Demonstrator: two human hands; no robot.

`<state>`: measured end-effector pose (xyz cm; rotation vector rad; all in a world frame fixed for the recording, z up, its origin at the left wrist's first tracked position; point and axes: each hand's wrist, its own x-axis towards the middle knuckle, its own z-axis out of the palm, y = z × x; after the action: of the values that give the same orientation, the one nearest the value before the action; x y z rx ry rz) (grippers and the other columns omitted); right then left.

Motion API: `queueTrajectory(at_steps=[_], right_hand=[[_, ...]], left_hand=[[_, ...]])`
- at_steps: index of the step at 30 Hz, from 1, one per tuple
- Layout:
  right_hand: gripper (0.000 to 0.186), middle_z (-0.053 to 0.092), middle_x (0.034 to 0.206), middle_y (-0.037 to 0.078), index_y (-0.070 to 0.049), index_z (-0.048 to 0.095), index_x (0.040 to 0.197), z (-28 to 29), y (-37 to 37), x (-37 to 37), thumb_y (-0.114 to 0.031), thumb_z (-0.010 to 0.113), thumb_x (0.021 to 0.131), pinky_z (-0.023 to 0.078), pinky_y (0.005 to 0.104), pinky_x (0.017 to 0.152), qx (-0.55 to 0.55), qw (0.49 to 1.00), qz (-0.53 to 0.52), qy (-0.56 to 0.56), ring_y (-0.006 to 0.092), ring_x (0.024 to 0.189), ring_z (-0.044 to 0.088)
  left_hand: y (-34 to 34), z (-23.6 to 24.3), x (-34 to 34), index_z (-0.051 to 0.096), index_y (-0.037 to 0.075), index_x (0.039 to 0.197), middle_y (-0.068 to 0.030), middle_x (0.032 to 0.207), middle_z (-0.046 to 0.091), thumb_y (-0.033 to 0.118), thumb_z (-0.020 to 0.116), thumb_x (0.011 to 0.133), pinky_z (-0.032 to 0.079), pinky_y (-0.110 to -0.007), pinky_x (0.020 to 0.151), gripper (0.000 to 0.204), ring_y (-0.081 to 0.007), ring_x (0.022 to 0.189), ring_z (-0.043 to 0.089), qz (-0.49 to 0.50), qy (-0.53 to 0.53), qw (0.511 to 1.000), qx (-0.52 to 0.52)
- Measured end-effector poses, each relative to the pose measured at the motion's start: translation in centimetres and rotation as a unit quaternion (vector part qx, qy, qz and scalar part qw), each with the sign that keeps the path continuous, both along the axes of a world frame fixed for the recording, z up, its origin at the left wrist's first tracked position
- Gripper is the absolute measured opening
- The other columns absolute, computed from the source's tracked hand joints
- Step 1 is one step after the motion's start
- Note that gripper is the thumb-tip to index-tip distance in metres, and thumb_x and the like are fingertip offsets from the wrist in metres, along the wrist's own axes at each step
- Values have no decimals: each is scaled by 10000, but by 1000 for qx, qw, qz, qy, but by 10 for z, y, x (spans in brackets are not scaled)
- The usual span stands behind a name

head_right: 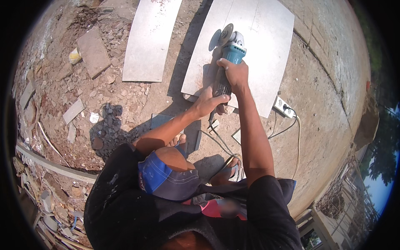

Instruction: The person uses an angle grinder to cut a line through a ceramic tile on the ground.

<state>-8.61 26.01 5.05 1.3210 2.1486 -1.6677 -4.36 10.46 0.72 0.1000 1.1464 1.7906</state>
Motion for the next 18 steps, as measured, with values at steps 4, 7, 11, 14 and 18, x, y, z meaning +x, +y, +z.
queueTrajectory(at_steps=[4, 7, 11, 14, 18], right_hand=[[330, 704, 840, 109, 33, 680, 1026, 2, 0, -4, -185, 794, 807, 548, 345, 627, 3, 1000, 0, 0, 195, 667, 668], [324, 700, 828, 108, 36, 684, 1010, -1, 3, -6, -186, 795, 803, 546, 345, 623, 6, 1000, 0, 6, 198, 656, 664], [320, 695, 826, 108, 36, 686, 996, -5, 6, -8, -190, 796, 798, 540, 346, 616, -5, 1000, -9, 9, 199, 655, 662], [325, 692, 829, 107, 36, 683, 997, 1, 5, -11, -193, 797, 797, 538, 349, 614, 2, 1000, -1, 6, 198, 661, 661], [332, 693, 836, 109, 39, 683, 1003, 2, 7, -16, -193, 798, 795, 539, 350, 621, 7, 1000, -2, -3, 201, 668, 663]], left_hand=[[0, 3, -5, 458, -94, 1188, -135, 918, 624, 338, 775, 902, 602, -305, 519, 607, -177, 636, 699, -8, -2, 1000, -9], [2, 1, -4, 455, -92, 1181, -136, 929, 617, 345, 777, 901, 611, -312, 528, 611, -176, 641, 697, 5, -8, 1000, -29], [5, 1, -5, 484, -79, 1160, -120, 920, 616, 336, 768, 911, 607, -308, 536, 561, -168, 645, 692, 8, -11, 1000, -24], [4, 7, -8, 556, -35, 1127, -82, 896, 625, 297, 741, 935, 601, -302, 561, 426, -150, 646, 683, 12, -12, 999, -39], [7, 4, -12, 545, -38, 1148, -83, 914, 624, 298, 741, 937, 594, -297, 551, 443, -143, 643, 680, 11, -4, 999, -37]])
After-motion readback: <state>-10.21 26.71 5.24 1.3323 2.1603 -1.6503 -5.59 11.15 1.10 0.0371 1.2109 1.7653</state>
